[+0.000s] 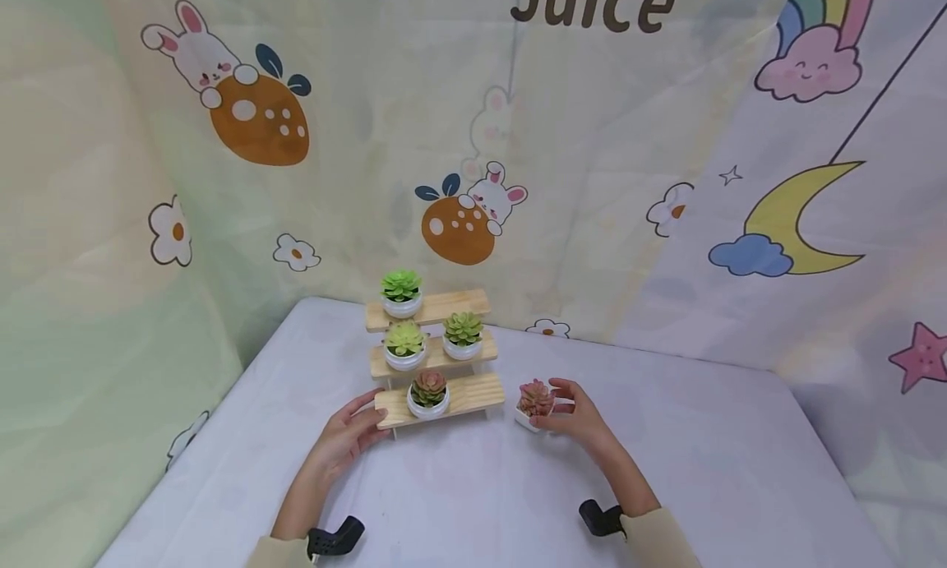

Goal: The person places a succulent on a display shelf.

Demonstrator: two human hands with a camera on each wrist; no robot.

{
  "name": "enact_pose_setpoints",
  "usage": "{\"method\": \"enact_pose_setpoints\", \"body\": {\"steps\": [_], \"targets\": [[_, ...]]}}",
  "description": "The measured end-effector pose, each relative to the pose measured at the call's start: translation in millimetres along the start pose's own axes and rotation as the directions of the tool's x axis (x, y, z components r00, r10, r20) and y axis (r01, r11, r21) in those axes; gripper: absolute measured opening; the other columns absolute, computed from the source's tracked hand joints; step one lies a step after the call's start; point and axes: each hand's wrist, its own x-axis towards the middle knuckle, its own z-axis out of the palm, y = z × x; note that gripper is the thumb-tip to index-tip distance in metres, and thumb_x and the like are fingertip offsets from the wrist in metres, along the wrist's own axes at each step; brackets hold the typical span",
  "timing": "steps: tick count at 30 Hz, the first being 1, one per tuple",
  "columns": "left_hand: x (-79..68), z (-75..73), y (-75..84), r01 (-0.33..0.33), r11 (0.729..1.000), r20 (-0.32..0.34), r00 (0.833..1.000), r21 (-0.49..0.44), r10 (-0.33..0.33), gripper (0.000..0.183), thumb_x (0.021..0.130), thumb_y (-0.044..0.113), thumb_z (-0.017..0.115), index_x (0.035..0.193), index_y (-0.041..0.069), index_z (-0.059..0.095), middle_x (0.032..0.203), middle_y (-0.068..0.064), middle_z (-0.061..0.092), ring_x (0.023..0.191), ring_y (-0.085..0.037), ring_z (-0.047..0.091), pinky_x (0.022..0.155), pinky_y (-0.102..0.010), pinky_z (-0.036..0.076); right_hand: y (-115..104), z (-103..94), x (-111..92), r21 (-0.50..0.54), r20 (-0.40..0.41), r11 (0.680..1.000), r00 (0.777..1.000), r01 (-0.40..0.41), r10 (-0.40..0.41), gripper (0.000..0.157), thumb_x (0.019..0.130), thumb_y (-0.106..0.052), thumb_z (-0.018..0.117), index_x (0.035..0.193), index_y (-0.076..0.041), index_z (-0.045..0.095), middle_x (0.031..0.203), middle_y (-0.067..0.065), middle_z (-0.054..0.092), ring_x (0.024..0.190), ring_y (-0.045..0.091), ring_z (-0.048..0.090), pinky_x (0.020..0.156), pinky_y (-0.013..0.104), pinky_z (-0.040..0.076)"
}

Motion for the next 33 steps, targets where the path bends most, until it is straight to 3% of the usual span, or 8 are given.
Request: {"method": "enact_pose_setpoints", "body": {"steps": [4, 15, 21, 28, 33], "targets": [[-1.2, -0.2, 0.2, -0.003, 1.000, -0.002, 1.000, -0.003, 0.003, 0.052, 0.092, -0.005, 0.059, 0.141, -0.005, 0.042, 0.103, -0.009, 0.066, 0.080, -0.013, 0.066, 0.070, -0.024, 0.059, 3, 9.8, 3, -0.030, -0.030, 1.000, 1.000, -0.007, 0.006, 0.080, 0.080, -0.021, 0.082, 0.143, -0.002, 0.037, 0.139, 0.022, 0.042, 0.119, 0.035, 0.046, 0.090, 0.041, 0.051], [-2.0, 0.1, -0.2, 0.000, 1.000, 0.012, 1.000, 0.011, 0.000, 0.053, 0.092, -0.004, 0.059, 0.142, -0.006, 0.041, 0.100, -0.007, 0.066, 0.081, -0.012, 0.066, 0.072, -0.024, 0.059, 10, 22.7, 9, -0.102, -0.112, 0.995, 0.994, -0.020, 0.008, 0.073, 0.075, -0.019, 0.085, 0.133, 0.004, 0.047, 0.113, 0.017, 0.055, 0.103, 0.029, 0.049, 0.077, 0.034, 0.044], [-1.1, 0.0, -0.5, -0.013, 1.000, 0.013, 1.000, 0.007, 0.013, 0.052, 0.092, -0.004, 0.060, 0.141, -0.007, 0.042, 0.100, -0.008, 0.066, 0.080, -0.012, 0.066, 0.071, -0.024, 0.059, 9, 23.7, 10, -0.102, -0.138, 0.995, 0.990, -0.013, -0.001, 0.068, 0.075, -0.019, 0.085, 0.128, 0.003, 0.050, 0.110, 0.016, 0.057, 0.101, 0.028, 0.050, 0.075, 0.032, 0.045], [-0.9, -0.2, -2.5, 0.011, 1.000, -0.003, 1.000, 0.029, -0.011, 0.053, 0.091, -0.002, 0.062, 0.140, -0.005, 0.044, 0.102, -0.010, 0.066, 0.081, -0.014, 0.066, 0.071, -0.025, 0.060, 7, 21.8, 5, -0.073, -0.166, 0.996, 0.985, -0.056, 0.043, 0.066, 0.076, -0.021, 0.084, 0.128, 0.001, 0.051, 0.109, 0.015, 0.056, 0.099, 0.026, 0.050, 0.069, 0.028, 0.044], [-0.6, -0.2, -1.4, 0.008, 1.000, -0.016, 1.000, 0.029, -0.007, 0.052, 0.091, -0.002, 0.063, 0.140, -0.003, 0.046, 0.103, -0.011, 0.067, 0.081, -0.014, 0.067, 0.071, -0.025, 0.060, -3, 15.5, 2, -0.091, -0.159, 0.995, 0.987, -0.034, 0.019, 0.066, 0.078, -0.025, 0.083, 0.129, 0.000, 0.050, 0.111, 0.015, 0.056, 0.101, 0.027, 0.050, 0.069, 0.028, 0.044]]}}
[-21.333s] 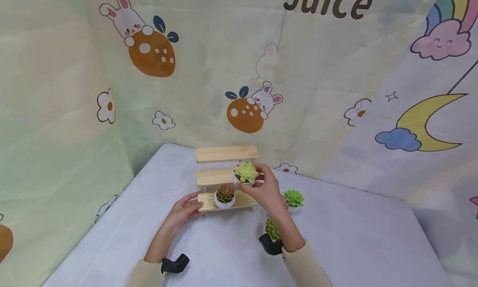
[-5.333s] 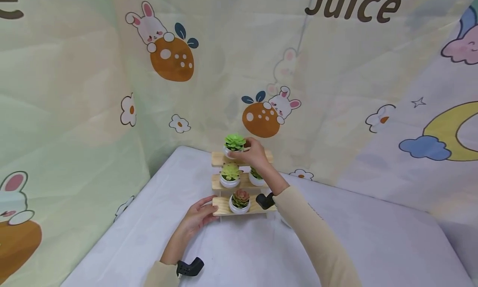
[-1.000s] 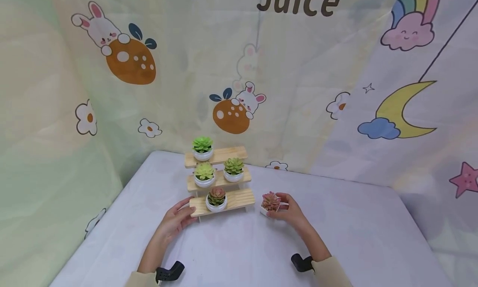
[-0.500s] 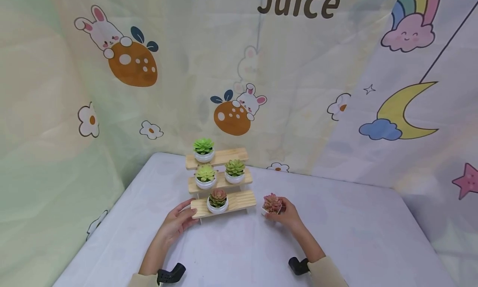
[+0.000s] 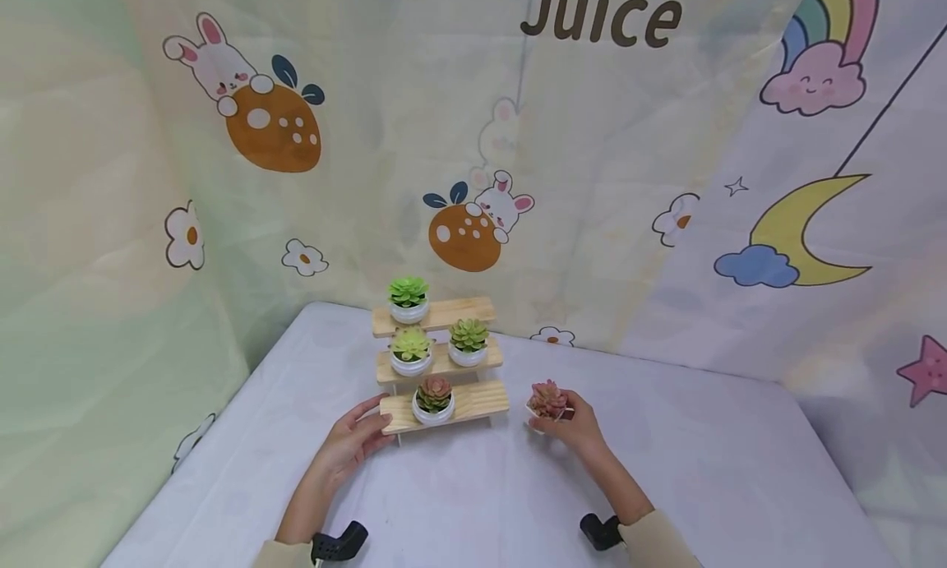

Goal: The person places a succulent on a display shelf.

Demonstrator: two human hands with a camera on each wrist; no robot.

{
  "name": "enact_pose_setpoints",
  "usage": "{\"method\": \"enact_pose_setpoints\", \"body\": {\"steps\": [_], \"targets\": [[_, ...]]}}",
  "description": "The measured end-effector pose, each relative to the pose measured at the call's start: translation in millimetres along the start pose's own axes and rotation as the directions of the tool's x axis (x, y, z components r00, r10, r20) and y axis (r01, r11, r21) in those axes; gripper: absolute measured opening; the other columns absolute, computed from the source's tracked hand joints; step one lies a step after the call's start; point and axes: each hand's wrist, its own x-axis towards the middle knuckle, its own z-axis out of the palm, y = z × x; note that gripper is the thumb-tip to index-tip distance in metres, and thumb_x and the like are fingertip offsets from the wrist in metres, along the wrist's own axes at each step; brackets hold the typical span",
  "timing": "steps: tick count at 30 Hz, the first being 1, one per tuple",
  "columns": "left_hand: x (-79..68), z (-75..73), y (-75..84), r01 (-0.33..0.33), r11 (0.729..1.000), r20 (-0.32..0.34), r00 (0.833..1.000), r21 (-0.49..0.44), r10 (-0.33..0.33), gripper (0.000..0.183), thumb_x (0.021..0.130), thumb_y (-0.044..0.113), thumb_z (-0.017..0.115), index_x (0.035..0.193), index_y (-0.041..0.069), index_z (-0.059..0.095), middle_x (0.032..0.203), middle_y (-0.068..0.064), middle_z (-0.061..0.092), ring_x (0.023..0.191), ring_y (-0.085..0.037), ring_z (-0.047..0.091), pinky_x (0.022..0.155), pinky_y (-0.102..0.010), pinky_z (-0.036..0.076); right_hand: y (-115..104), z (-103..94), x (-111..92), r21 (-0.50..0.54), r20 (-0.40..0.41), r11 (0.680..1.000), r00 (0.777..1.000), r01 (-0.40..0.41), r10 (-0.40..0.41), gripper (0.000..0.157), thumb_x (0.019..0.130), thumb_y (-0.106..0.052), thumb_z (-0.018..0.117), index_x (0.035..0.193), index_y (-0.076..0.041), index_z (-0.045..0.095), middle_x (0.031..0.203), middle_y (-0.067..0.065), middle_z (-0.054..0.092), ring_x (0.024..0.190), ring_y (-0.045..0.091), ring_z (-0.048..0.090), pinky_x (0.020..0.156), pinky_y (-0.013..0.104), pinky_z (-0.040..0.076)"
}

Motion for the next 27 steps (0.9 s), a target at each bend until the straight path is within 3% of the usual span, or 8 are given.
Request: {"method": "enact_pose_setpoints", "body": {"steps": [8, 18, 27], "targets": [[1.1, -1.5, -0.8, 0.003, 1.000, 0.011, 1.000, -0.015, -0.003, 0.052, 0.091, -0.002, 0.063, 0.140, -0.004, 0.045, 0.107, -0.012, 0.067, 0.082, -0.014, 0.067, 0.071, -0.025, 0.060, -28, -14.5, -10, 0.073, 0.041, 0.997, 0.999, 0.018, -0.021, 0.064, 0.082, -0.023, 0.080, 0.132, 0.001, 0.048, 0.108, 0.010, 0.055, 0.099, 0.023, 0.048, 0.078, 0.034, 0.048], [2.0, -1.0, -0.3, -0.017, 0.999, 0.038, 0.999, -0.035, 0.018, 0.054, 0.091, -0.003, 0.062, 0.141, -0.006, 0.042, 0.107, -0.012, 0.067, 0.082, -0.013, 0.067, 0.073, -0.025, 0.060, -64, -31.9, -8, 0.063, 0.076, 0.993, 0.992, 0.099, -0.104, 0.072, 0.084, -0.028, 0.077, 0.140, 0.001, 0.042, 0.124, 0.016, 0.055, 0.114, 0.028, 0.050, 0.088, 0.034, 0.049], [-0.3, -0.6, 0.4, -0.015, 0.999, 0.033, 0.999, -0.032, 0.016, 0.052, 0.092, -0.003, 0.061, 0.141, -0.005, 0.043, 0.106, -0.012, 0.067, 0.082, -0.013, 0.067, 0.072, -0.025, 0.060, -93, -37.9, -2, 0.038, 0.074, 0.985, 0.982, 0.170, -0.173, 0.066, 0.086, -0.027, 0.077, 0.136, 0.000, 0.045, 0.119, 0.012, 0.056, 0.108, 0.025, 0.050, 0.083, 0.029, 0.049]]}}
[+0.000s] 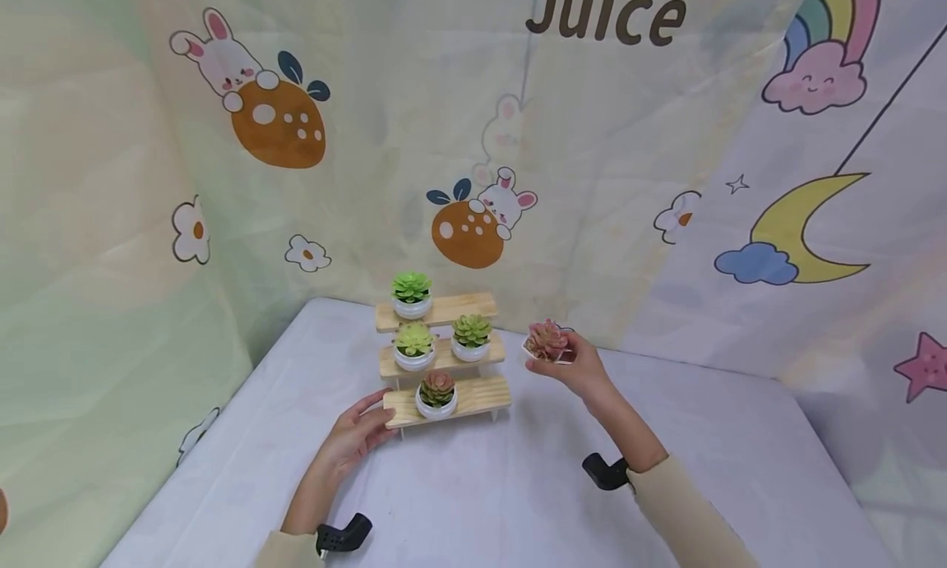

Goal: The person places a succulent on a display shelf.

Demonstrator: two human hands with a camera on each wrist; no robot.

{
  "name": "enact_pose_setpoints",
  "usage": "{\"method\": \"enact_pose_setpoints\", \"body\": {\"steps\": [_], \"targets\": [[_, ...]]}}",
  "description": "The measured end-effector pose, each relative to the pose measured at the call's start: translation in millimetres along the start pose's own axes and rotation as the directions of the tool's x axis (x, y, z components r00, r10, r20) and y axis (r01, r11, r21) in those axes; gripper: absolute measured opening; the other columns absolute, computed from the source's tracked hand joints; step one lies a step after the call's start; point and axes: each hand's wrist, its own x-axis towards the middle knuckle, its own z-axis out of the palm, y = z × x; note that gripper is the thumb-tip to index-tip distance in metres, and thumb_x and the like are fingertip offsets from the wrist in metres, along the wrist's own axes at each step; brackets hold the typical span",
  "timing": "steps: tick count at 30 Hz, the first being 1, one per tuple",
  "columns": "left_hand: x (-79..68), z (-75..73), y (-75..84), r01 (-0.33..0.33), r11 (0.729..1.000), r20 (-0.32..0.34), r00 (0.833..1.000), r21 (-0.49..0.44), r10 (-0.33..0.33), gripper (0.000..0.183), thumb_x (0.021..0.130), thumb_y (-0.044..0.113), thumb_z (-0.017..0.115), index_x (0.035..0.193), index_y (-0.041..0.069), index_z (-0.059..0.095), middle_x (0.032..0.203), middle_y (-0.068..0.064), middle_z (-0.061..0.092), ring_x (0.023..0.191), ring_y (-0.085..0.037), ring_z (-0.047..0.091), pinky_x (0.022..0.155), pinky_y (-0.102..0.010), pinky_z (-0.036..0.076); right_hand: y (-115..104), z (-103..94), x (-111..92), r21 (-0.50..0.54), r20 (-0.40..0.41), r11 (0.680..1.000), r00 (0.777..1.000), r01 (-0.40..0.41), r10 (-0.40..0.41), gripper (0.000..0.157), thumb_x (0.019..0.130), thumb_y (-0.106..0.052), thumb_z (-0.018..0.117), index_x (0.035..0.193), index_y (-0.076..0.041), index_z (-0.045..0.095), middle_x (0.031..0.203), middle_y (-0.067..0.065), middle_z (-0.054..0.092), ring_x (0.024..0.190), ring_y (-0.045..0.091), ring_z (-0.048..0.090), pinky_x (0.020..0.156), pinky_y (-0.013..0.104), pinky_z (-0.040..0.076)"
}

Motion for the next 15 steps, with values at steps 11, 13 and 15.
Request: {"method": "enact_pose_setpoints", "body": {"steps": [11, 13, 15], "targets": [[2.1, -2.9, -3.0, -0.005, 1.000, 0.000, 1.000, 0.003, 0.005, 0.052, 0.091, -0.002, 0.063, 0.139, -0.004, 0.044, 0.110, -0.015, 0.066, 0.082, -0.014, 0.067, 0.072, -0.026, 0.060, -33, 2.1, 18, 0.014, 0.016, 0.996, 0.996, 0.085, -0.085, 0.066, 0.085, -0.027, 0.077, 0.137, -0.001, 0.046, 0.116, 0.009, 0.055, 0.105, 0.022, 0.049, 0.082, 0.027, 0.049], [2.4, -2.6, -2.7, -0.007, 1.000, 0.001, 1.000, 0.007, 0.007, 0.052, 0.091, -0.001, 0.063, 0.139, -0.004, 0.045, 0.109, -0.015, 0.066, 0.082, -0.015, 0.067, 0.072, -0.026, 0.060, -37, 3.1, 22, 0.011, 0.017, 0.996, 0.996, 0.093, -0.093, 0.065, 0.086, -0.028, 0.077, 0.136, -0.001, 0.046, 0.115, 0.009, 0.055, 0.104, 0.022, 0.049, 0.080, 0.025, 0.048], [2.4, -2.1, -2.4, -0.007, 1.000, 0.001, 1.000, 0.010, 0.007, 0.052, 0.090, -0.001, 0.064, 0.139, -0.004, 0.045, 0.109, -0.016, 0.066, 0.082, -0.015, 0.067, 0.072, -0.026, 0.060, -39, 4.0, 25, 0.016, 0.024, 0.995, 0.995, 0.095, -0.095, 0.064, 0.086, -0.028, 0.076, 0.136, -0.001, 0.046, 0.115, 0.009, 0.055, 0.103, 0.021, 0.049, 0.080, 0.024, 0.049]]}}
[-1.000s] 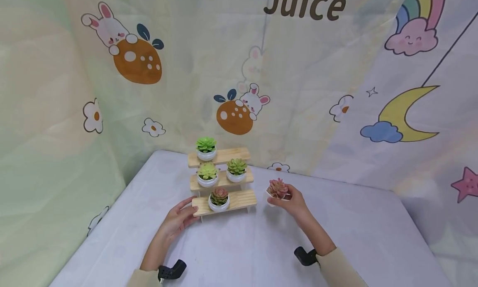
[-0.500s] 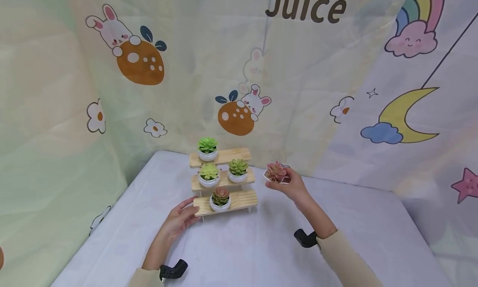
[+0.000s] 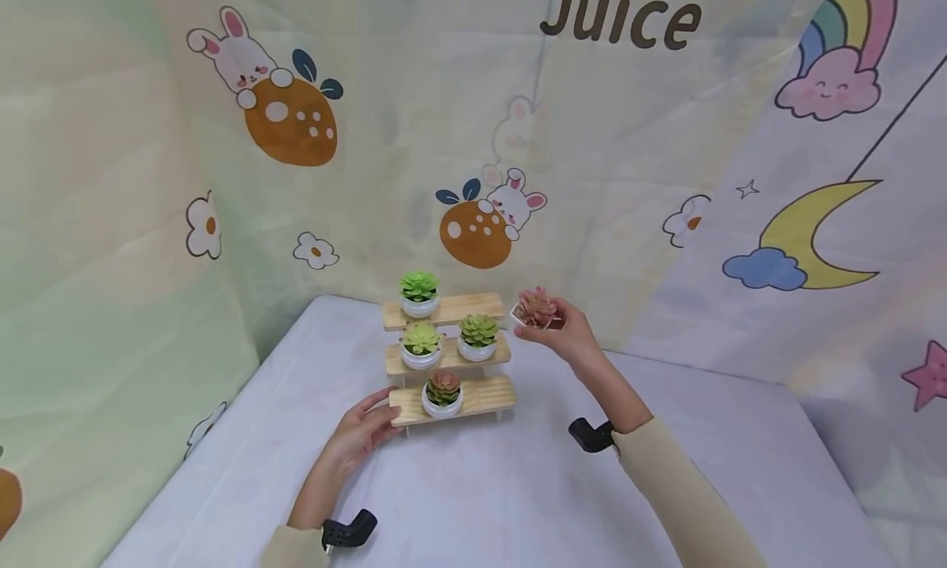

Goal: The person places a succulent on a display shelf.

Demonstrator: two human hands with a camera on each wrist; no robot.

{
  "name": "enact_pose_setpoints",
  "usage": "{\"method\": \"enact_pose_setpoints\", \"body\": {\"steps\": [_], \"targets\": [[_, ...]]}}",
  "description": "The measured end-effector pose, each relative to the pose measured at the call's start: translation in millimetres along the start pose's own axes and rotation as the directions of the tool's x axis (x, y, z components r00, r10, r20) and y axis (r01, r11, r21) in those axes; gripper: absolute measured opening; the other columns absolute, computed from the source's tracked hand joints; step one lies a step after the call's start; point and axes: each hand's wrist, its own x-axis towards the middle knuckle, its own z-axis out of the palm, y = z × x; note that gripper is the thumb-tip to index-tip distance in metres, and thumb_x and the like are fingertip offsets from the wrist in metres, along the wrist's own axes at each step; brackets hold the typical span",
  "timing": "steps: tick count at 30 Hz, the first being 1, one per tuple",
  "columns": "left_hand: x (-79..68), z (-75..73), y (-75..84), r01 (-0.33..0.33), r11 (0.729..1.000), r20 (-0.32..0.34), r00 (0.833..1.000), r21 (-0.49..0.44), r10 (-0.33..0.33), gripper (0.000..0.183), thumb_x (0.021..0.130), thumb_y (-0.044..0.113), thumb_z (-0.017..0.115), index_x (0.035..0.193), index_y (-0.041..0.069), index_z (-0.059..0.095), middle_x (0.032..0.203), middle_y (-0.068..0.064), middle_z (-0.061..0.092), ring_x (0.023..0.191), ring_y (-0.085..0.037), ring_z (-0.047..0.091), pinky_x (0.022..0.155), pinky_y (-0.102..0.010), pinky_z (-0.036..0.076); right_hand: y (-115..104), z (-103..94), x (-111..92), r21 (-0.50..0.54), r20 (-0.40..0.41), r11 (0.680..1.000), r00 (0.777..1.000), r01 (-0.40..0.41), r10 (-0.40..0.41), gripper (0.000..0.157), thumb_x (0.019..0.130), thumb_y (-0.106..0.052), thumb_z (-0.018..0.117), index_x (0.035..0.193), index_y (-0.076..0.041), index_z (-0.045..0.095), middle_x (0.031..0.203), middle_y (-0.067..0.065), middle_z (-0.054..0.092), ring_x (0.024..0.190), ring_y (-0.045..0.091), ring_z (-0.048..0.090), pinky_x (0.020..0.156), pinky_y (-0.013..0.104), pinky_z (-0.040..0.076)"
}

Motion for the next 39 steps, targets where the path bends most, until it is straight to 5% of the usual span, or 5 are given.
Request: {"method": "enact_pose_setpoints", "body": {"steps": [10, 20, 39], "targets": [[2.9, 0.7, 0.4, 0.000, 1.000, 0.017, 1.000, 0.008, 0.000, 0.053, 0.091, 0.000, 0.064, 0.140, -0.004, 0.044, 0.115, -0.019, 0.065, 0.085, -0.015, 0.067, 0.075, -0.027, 0.060, -12, 4.0, 21, 0.000, 0.010, 1.000, 1.000, -0.001, 0.001, 0.062, 0.088, -0.030, 0.074, 0.133, 0.000, 0.046, 0.111, 0.009, 0.055, 0.095, 0.021, 0.049, 0.070, 0.026, 0.050], [4.0, -0.8, 1.3, -0.018, 1.000, 0.016, 1.000, -0.011, 0.018, 0.052, 0.091, -0.003, 0.062, 0.139, -0.006, 0.044, 0.111, -0.017, 0.065, 0.081, -0.014, 0.067, 0.072, -0.026, 0.060, -28, 20.4, 42, 0.032, 0.021, 0.998, 0.999, -0.047, 0.047, 0.065, 0.088, -0.030, 0.074, 0.137, -0.002, 0.042, 0.126, 0.017, 0.053, 0.103, 0.028, 0.052, 0.094, 0.050, 0.044], [2.6, 0.7, -2.6, -0.024, 0.999, 0.012, 1.000, -0.021, 0.024, 0.051, 0.091, -0.003, 0.062, 0.139, -0.007, 0.045, 0.112, -0.019, 0.065, 0.083, -0.015, 0.067, 0.073, -0.027, 0.060, -33, 44.9, 67, 0.120, 0.038, 0.993, 0.999, -0.005, 0.001, 0.055, 0.085, -0.020, 0.076, 0.127, 0.000, 0.048, 0.110, 0.006, 0.059, 0.091, 0.023, 0.059, 0.096, 0.038, 0.045]]}}
